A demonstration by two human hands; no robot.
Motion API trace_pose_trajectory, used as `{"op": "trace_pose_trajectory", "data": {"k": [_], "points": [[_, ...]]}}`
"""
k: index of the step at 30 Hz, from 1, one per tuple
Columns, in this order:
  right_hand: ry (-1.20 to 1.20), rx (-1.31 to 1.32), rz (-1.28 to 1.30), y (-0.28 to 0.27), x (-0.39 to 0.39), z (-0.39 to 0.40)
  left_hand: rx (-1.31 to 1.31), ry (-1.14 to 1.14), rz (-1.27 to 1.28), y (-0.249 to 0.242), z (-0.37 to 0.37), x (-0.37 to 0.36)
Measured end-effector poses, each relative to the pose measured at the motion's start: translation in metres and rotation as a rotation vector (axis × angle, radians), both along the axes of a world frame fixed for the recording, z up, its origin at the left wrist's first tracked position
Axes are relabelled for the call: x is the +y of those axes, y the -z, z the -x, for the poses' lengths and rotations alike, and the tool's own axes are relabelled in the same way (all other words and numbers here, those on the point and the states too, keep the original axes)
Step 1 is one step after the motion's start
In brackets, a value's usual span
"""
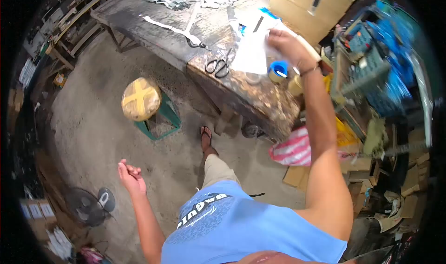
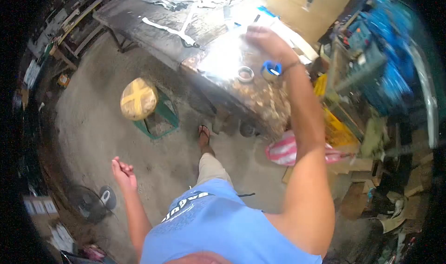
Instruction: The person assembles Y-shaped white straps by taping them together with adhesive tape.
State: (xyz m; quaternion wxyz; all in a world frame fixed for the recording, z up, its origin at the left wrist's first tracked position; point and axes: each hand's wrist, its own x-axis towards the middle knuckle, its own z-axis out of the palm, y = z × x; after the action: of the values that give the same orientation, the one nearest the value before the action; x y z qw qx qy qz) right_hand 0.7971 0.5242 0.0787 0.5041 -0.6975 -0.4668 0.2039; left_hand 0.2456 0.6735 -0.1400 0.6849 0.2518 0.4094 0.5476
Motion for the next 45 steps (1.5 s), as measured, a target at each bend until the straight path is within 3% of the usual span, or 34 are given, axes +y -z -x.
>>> {"op": "trace_pose_trajectory", "data": {"k": [1, 4, 6, 8, 10, 12, 13, 15, 17, 19, 21, 22, 25, 29, 31, 32, 33, 35, 38, 39, 41, 42, 44, 45], "points": [[0.158, 0.198, 0.115, -0.011, 0.024, -0.041, 0.200, 0.057, 0.016, 0.018, -0.017, 0.022], [0.192, 0.226, 0.170, 0.025, 0.106, -0.185, 0.690, 0.294, 0.129, 0.089, -0.041, 0.090], [0.323, 0.236, 0.149, 0.048, 0.134, -0.238, 0.937, 0.501, 0.060, 0.100, -0.045, 0.104], [0.489, 0.437, 0.124, 0.139, 0.144, -0.318, 1.026, 0.608, 0.216, 0.107, -0.050, 0.108], [0.686, 0.488, 0.330, 0.177, 0.158, -0.325, 1.010, 0.633, 0.309, 0.098, -0.074, 0.120], [0.756, 0.242, 0.581, 0.195, 0.159, -0.314, 1.007, 0.656, 0.405, 0.084, -0.096, 0.132], [0.765, 0.259, 0.588, 0.217, 0.156, -0.324, 1.031, 0.706, 0.358, 0.075, -0.114, 0.142], [0.718, -0.029, 0.561, 0.259, 0.142, -0.341, 1.065, 0.774, 0.299, 0.055, -0.152, 0.172], [0.744, -0.005, 0.670, 0.261, 0.134, -0.350, 1.171, 0.865, -0.106, 0.033, -0.196, 0.207], [0.690, -0.271, 0.653, 0.278, 0.126, -0.360, 1.147, 0.924, -0.204, 0.003, -0.246, 0.245], [0.689, -0.232, 0.722, 0.253, 0.129, -0.345, 1.134, 0.961, -0.465, -0.018, -0.295, 0.282], [0.711, -0.339, 0.698, 0.242, 0.132, -0.341, 1.143, 0.960, -0.641, -0.026, -0.320, 0.300], [0.777, -0.556, 0.554, 0.226, 0.141, -0.329, 1.090, 1.050, -0.767, -0.073, -0.410, 0.343], [0.664, -0.432, 0.562, 0.137, 0.183, -0.295, 0.742, 1.149, -1.078, -0.096, -0.537, 0.412], [0.526, -0.504, 0.659, 0.119, 0.206, -0.269, 0.486, 1.236, -1.483, -0.098, -0.621, 0.438], [0.443, -0.585, 0.508, 0.107, 0.222, -0.249, 0.322, 1.295, -1.655, -0.113, -0.668, 0.437], [0.366, -0.492, 0.551, 0.072, 0.255, -0.225, 0.204, 1.393, -1.812, -0.138, -0.704, 0.432], [0.302, -0.525, 0.633, 0.034, 0.317, -0.184, -0.017, 1.501, -2.012, -0.153, -0.746, 0.421], [0.277, -0.390, 0.694, -0.005, 0.368, -0.146, -0.286, 1.888, -1.700, -0.128, -0.734, 0.439], [0.300, -0.402, 0.757, -0.011, 0.375, -0.138, -0.244, 2.156, -1.548, -0.128, -0.727, 0.451], [0.411, -0.449, 0.670, -0.008, 0.376, -0.125, -0.167, 2.266, -1.255, -0.110, -0.709, 0.466], [0.465, -0.445, 0.611, -0.001, 0.373, -0.119, -0.161, 2.257, -1.271, -0.105, -0.701, 0.471], [0.544, -0.394, 0.565, 0.011, 0.371, -0.103, -0.169, 2.221, -0.993, -0.093, -0.682, 0.480], [0.595, -0.379, 0.531, 0.018, 0.370, -0.093, -0.206, 2.169, -1.039, -0.082, -0.675, 0.486]]}}
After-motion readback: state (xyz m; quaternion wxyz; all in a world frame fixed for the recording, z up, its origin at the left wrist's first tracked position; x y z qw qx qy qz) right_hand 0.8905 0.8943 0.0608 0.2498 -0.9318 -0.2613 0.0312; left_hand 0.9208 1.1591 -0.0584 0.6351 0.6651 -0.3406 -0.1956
